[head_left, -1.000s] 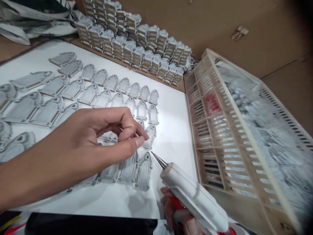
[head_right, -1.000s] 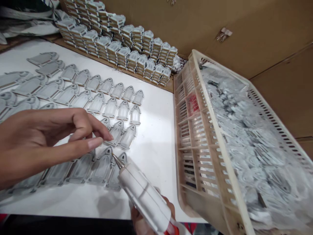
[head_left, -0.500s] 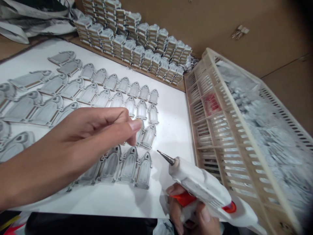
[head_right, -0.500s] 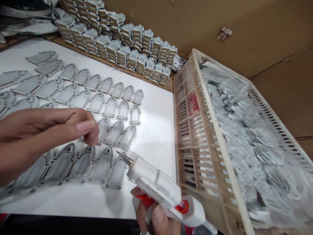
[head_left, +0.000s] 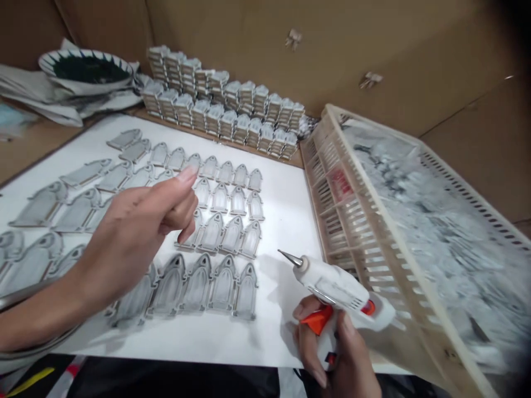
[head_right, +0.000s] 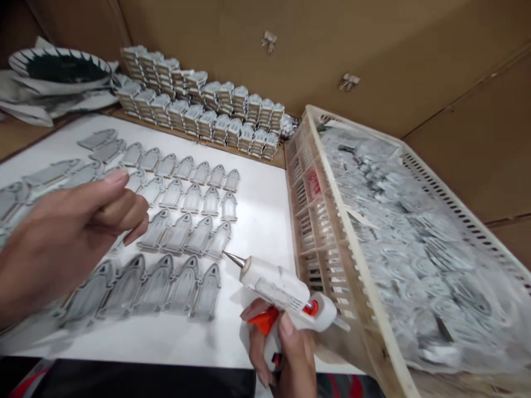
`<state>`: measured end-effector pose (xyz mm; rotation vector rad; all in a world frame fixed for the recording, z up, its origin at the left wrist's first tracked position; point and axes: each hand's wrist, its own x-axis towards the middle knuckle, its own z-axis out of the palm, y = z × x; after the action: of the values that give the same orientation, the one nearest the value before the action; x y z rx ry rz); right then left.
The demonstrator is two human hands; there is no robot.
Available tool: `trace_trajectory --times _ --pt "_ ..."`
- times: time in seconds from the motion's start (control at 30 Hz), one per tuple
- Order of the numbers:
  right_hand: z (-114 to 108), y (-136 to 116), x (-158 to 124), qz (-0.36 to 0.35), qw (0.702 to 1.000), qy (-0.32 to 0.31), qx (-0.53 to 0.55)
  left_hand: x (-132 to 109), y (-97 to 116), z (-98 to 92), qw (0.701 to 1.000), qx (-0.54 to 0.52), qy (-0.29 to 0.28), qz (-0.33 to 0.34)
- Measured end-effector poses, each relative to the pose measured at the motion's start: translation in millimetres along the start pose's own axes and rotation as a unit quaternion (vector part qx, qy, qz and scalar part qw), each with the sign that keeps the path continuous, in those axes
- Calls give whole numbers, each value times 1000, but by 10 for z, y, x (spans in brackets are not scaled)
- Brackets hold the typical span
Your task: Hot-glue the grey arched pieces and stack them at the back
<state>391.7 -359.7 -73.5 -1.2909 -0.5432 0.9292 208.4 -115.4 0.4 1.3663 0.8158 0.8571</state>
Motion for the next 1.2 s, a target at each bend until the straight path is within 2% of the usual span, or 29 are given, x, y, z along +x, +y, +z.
trace_trajectory --times 0.1,0.3,0.47,0.6,0.83,0.9,1.03,1.13,1.2 --pt "-10 42 31 -3 1000 -12 -1 29 90 31 999 -43 -16 24" --pt "69 31 48 -22 999 29 -26 -10 362 64 993 -62 -17 95" --pt "125 -45 52 -27 998 32 -42 -149 649 -33 990 -64 -6 126" --pt "123 -58 54 -34 998 16 -50 -364 880 -239 987 -50 45 148" --pt "98 6 65 -31 996 15 -78 -900 1169 -614 963 -26 186 193" --pt "108 -5 63 -36 995 1 -89 -1034 1208 -655 956 -30 201 211" --pt "148 -68 30 -38 993 -15 -109 -1164 1178 -710 955 -34 183 230" --pt "166 -86 23 -42 993 -16 -113 -1123 1025 -827 954 -8 189 232" --pt "172 -84 34 -44 992 -28 -114 -1070 882 -935 953 78 182 228"
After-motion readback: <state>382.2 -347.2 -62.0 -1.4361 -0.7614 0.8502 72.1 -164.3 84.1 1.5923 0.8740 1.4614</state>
